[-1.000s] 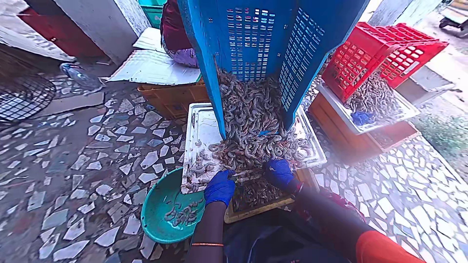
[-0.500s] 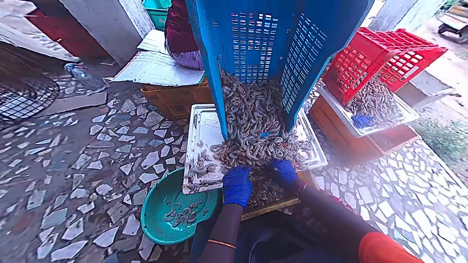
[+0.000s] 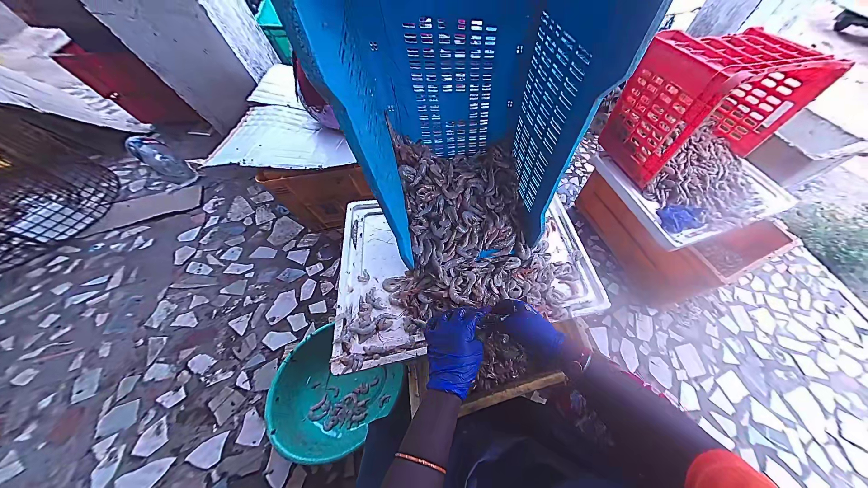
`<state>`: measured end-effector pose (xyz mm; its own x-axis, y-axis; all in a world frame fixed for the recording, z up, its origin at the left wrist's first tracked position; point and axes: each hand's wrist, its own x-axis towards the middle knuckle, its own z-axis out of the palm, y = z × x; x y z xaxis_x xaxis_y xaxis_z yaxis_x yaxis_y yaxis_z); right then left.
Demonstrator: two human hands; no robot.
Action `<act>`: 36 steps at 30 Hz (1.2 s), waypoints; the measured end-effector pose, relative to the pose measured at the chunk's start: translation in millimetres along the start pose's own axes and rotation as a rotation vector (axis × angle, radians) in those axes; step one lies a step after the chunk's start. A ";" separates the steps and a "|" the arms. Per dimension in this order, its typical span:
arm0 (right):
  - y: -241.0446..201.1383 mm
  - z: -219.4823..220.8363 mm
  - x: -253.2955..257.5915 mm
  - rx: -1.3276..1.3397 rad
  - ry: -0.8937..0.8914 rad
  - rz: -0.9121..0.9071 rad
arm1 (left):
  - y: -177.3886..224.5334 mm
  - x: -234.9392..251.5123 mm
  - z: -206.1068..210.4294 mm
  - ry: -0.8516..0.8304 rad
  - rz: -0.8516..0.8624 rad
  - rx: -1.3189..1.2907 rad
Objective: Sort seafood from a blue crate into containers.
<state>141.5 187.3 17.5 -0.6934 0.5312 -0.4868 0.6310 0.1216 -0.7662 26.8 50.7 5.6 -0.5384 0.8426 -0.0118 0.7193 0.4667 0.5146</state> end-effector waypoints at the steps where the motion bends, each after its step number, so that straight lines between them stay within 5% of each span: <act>1: -0.8 1.7 -1.6 0.145 -0.013 0.000 | 3.0 0.2 2.9 0.096 0.018 -0.013; 5: -10.8 12.6 -11.2 0.451 0.047 -0.009 | 9.3 3.6 11.3 0.287 0.041 0.062; 11: 1.7 11.5 -4.7 0.311 0.151 -0.107 | 21.7 8.1 7.8 0.197 -0.049 -0.077; 15: -0.1 2.6 -8.6 0.465 0.032 -0.192 | 19.7 7.8 1.4 0.127 -0.238 -0.407; 18: 1.2 -6.4 -8.8 0.435 -0.001 -0.203 | 4.7 10.3 -10.5 0.017 -0.384 -0.420; 21: 3.4 -12.7 -9.7 0.261 0.005 -0.213 | -17.6 4.9 -20.1 -0.167 -0.257 -0.428; 24: -0.8 -12.2 -14.3 0.070 -0.008 -0.320 | -18.1 -4.0 -19.3 -0.203 -0.078 -0.722; 28: -5.9 -6.4 -20.4 -0.244 0.050 -0.364 | 2.0 -6.8 -20.2 -0.224 -0.216 -0.272; 31: -11.8 -7.7 -29.3 0.187 -0.031 -0.225 | 8.1 -7.2 -26.7 -0.178 -0.219 -0.053; 34: -10.5 -20.7 -35.3 0.476 -0.108 -0.242 | 1.8 -6.6 -24.5 -0.147 -0.285 -0.086; 36: -7.5 -32.1 -34.7 0.116 -0.146 -0.275 | -3.0 -7.5 -25.2 -0.108 -0.331 -0.343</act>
<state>171.9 194.9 53.7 -0.8802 0.3646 -0.3037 0.3753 0.1432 -0.9158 17.6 36.2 25.8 -0.6520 0.6957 -0.3016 0.3211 0.6137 0.7213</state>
